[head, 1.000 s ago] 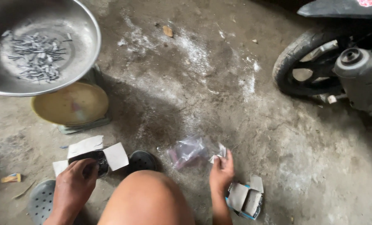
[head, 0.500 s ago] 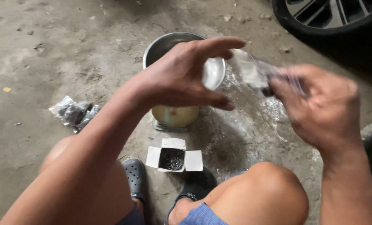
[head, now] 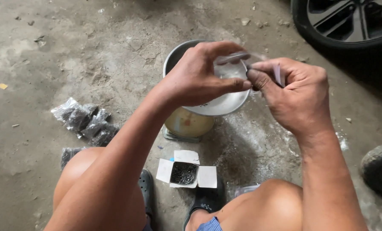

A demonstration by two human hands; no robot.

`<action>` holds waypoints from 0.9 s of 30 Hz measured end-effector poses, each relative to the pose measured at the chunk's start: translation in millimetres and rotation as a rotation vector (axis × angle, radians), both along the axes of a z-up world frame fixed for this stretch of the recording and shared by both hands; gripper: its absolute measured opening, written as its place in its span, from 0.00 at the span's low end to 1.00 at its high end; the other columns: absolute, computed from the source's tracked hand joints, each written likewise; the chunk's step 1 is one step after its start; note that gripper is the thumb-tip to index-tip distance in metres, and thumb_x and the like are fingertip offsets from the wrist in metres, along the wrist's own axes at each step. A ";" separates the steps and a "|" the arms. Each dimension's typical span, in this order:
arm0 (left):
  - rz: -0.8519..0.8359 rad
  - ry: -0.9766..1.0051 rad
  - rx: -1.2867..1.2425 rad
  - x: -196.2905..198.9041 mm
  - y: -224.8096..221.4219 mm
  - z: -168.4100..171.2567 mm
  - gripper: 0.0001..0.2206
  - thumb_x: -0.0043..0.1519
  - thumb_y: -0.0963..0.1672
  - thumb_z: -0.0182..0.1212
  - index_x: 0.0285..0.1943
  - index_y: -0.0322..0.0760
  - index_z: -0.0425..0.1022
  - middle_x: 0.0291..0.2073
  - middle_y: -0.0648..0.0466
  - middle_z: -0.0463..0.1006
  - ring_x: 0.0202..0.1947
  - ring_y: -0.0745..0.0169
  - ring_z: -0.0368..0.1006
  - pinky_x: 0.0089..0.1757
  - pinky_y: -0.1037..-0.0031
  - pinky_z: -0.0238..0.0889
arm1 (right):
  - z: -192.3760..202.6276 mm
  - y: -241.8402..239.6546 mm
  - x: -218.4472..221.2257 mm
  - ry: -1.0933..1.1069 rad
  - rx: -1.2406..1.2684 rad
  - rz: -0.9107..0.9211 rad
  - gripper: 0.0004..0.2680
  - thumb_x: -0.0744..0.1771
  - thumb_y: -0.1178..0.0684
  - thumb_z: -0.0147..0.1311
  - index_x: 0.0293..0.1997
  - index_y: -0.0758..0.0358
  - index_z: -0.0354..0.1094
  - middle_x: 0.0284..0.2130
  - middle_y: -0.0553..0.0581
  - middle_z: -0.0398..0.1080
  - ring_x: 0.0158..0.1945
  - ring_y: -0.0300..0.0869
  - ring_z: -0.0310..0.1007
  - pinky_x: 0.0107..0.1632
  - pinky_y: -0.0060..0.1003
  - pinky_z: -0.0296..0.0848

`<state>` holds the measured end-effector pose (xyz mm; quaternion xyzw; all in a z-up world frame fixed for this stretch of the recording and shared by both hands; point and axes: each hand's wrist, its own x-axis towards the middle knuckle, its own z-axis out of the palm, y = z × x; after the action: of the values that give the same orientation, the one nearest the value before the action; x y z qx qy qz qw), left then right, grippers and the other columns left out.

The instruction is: The person sits on the floor and transfers small metal nails from a box into a metal bowl placed on a scale. They then pour the nails into a small plastic bag, seal it, and place it aside. The process is repeated with additional nails.

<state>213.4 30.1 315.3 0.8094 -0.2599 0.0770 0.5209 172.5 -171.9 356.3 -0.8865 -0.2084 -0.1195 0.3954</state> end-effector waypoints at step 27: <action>0.205 0.081 0.063 -3.3 26.1 -20.5 0.23 0.52 0.43 0.86 0.19 0.41 0.66 0.17 0.62 0.65 0.20 0.73 0.56 0.22 0.74 0.49 | -18.3 5.2 -2.5 -0.193 -0.024 0.034 0.04 0.72 0.64 0.63 0.49 0.74 0.73 0.41 0.64 0.77 0.40 0.43 0.78 0.45 0.32 0.79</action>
<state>210.1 56.2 294.8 0.8502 -0.1564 0.0889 0.4947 169.9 -166.7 338.0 -0.8719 -0.2618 -0.1951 0.3648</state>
